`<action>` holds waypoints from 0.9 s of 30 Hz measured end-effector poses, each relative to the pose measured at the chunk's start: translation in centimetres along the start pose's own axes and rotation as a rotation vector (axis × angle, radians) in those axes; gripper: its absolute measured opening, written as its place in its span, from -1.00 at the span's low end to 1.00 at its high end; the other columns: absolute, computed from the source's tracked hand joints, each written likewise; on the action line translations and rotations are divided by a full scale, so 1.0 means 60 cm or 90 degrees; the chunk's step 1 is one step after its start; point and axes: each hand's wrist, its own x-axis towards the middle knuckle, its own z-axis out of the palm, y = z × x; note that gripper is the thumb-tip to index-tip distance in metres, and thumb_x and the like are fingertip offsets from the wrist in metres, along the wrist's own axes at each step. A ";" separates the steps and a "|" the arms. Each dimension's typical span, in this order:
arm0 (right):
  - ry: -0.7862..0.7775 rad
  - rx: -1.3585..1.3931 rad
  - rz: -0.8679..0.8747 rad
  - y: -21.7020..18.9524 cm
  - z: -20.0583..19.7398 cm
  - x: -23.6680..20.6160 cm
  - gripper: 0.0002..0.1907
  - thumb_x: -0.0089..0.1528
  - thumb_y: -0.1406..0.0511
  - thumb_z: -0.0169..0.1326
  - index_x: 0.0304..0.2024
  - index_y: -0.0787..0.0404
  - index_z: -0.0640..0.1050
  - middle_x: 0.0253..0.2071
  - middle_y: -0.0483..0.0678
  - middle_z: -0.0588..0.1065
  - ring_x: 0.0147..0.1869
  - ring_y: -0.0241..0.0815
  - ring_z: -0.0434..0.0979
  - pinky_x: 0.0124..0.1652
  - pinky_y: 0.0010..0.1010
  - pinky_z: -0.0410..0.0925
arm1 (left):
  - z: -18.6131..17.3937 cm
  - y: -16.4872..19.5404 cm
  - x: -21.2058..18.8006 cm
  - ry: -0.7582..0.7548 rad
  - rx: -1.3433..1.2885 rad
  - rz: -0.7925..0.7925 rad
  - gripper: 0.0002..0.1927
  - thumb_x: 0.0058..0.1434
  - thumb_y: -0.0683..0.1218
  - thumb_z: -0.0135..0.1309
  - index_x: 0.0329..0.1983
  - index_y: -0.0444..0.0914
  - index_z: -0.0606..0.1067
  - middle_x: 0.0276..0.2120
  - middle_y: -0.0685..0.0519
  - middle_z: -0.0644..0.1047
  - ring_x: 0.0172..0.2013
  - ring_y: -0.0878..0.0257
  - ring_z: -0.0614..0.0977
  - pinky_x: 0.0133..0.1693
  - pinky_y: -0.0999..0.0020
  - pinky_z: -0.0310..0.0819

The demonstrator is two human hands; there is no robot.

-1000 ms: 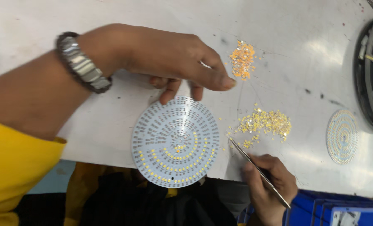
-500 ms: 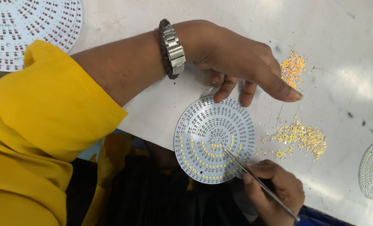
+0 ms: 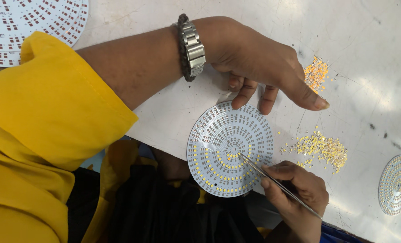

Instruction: The person uses tweezers to pick up small yellow LED components from a pile on the table and places them one by one into designated spots on a circular LED board. The person occasionally adjusts the board's position and continues placing LEDs until the clip ends.

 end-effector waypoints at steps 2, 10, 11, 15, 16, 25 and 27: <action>-0.007 -0.006 0.000 0.000 0.000 0.001 -0.81 0.10 0.46 0.29 -0.24 0.42 0.61 -0.37 0.02 0.62 -0.34 -0.33 0.59 -0.29 -0.57 0.41 | -0.001 -0.001 0.003 -0.019 -0.010 0.019 0.04 -0.02 0.61 0.00 0.20 -0.30 0.50 -0.24 -0.17 0.68 -0.67 0.21 0.76 -0.81 0.46 0.36; 0.200 -0.053 -0.002 0.005 -0.004 0.002 -0.88 0.19 0.45 0.24 -0.25 0.38 0.57 -0.40 -0.08 0.50 -0.35 -0.40 0.44 -0.28 -0.61 0.29 | -0.001 -0.001 0.010 -0.043 -0.007 0.005 -0.01 -0.04 0.59 0.01 0.17 -0.22 0.54 -0.22 -0.15 0.66 -0.73 0.22 0.69 -0.80 0.49 0.27; 0.245 -0.072 0.033 0.005 -0.007 0.005 -0.89 0.21 0.45 0.23 -0.23 0.39 0.58 -0.43 -0.09 0.47 -0.37 -0.41 0.37 -0.29 -0.61 0.23 | -0.001 -0.004 0.010 -0.041 -0.008 -0.005 -0.02 -0.05 0.59 0.01 0.15 -0.22 0.56 -0.23 -0.15 0.66 -0.73 0.22 0.71 -0.81 0.48 0.25; 0.238 -0.125 0.074 0.005 -0.009 0.017 -0.87 0.16 0.43 0.26 -0.26 0.37 0.60 -0.43 -0.12 0.49 -0.40 -0.44 0.37 -0.34 -0.62 0.21 | 0.000 -0.006 0.010 -0.024 0.006 -0.022 -0.05 -0.08 0.58 0.01 0.12 -0.19 0.56 -0.26 -0.14 0.66 -0.74 0.23 0.72 -0.81 0.48 0.24; 0.235 -0.125 0.069 0.004 -0.008 0.019 -0.86 0.16 0.42 0.27 -0.25 0.37 0.60 -0.43 -0.13 0.49 -0.39 -0.44 0.37 -0.34 -0.62 0.21 | -0.001 -0.004 0.008 -0.030 0.007 -0.023 -0.07 -0.06 0.57 0.02 0.12 -0.19 0.58 -0.26 -0.14 0.66 -0.74 0.23 0.71 -0.81 0.48 0.24; 0.222 -0.129 0.070 0.006 -0.004 0.031 -0.88 0.16 0.43 0.26 -0.26 0.36 0.62 -0.42 -0.12 0.50 -0.40 -0.41 0.39 -0.35 -0.60 0.23 | -0.007 -0.026 0.013 -0.052 0.009 -0.015 -0.10 -0.02 0.57 0.00 0.12 -0.16 0.59 -0.25 -0.11 0.68 -0.72 0.23 0.75 -0.80 0.50 0.27; 0.213 -0.133 0.065 0.009 -0.005 0.026 -0.88 0.15 0.44 0.25 -0.26 0.36 0.61 -0.43 -0.11 0.49 -0.40 -0.38 0.40 -0.34 -0.59 0.23 | -0.006 -0.034 0.015 -0.053 0.009 -0.015 -0.09 -0.04 0.58 -0.01 0.12 -0.15 0.60 -0.25 -0.10 0.68 -0.73 0.24 0.75 -0.79 0.50 0.28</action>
